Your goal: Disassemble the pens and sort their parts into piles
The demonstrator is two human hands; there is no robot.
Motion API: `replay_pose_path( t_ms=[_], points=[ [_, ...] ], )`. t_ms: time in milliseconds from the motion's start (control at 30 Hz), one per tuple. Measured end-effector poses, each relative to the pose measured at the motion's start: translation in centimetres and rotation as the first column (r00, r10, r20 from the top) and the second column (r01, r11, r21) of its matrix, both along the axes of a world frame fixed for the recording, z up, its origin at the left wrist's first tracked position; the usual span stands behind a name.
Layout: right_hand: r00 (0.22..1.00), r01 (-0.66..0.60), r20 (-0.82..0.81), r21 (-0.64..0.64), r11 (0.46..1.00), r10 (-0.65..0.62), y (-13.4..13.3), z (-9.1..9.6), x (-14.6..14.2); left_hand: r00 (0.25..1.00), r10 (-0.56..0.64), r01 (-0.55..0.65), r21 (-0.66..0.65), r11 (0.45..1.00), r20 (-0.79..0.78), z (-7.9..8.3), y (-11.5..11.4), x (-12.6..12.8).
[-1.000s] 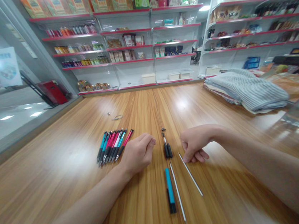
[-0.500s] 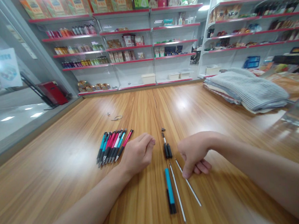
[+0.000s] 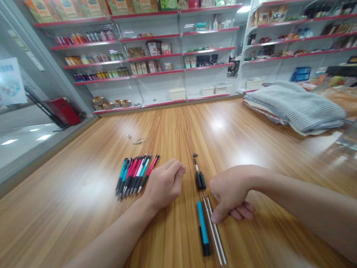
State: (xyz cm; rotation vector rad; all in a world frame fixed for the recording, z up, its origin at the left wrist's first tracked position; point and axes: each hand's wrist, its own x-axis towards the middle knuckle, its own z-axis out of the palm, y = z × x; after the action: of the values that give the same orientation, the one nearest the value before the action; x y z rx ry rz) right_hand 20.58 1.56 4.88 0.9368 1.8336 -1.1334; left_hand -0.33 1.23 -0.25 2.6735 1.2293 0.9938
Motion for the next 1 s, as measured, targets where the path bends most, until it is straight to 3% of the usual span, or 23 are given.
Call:
replay_pose_path(
  t_ms=[233,1000],
  points=[
    [0.998,-0.057,0.005,0.029,0.998,0.057,-0.02,0.12,-0.01,1.000,-0.003,0.003,-0.001,1.000,0.003,-0.03,0.02,-0.07],
    [1.000,-0.013,-0.014,-0.005,1.000,0.013,0.27,-0.46,0.09,1.000,0.006,-0.006,-0.004,1.000,-0.001,0.10,0.01,-0.02]
  ],
)
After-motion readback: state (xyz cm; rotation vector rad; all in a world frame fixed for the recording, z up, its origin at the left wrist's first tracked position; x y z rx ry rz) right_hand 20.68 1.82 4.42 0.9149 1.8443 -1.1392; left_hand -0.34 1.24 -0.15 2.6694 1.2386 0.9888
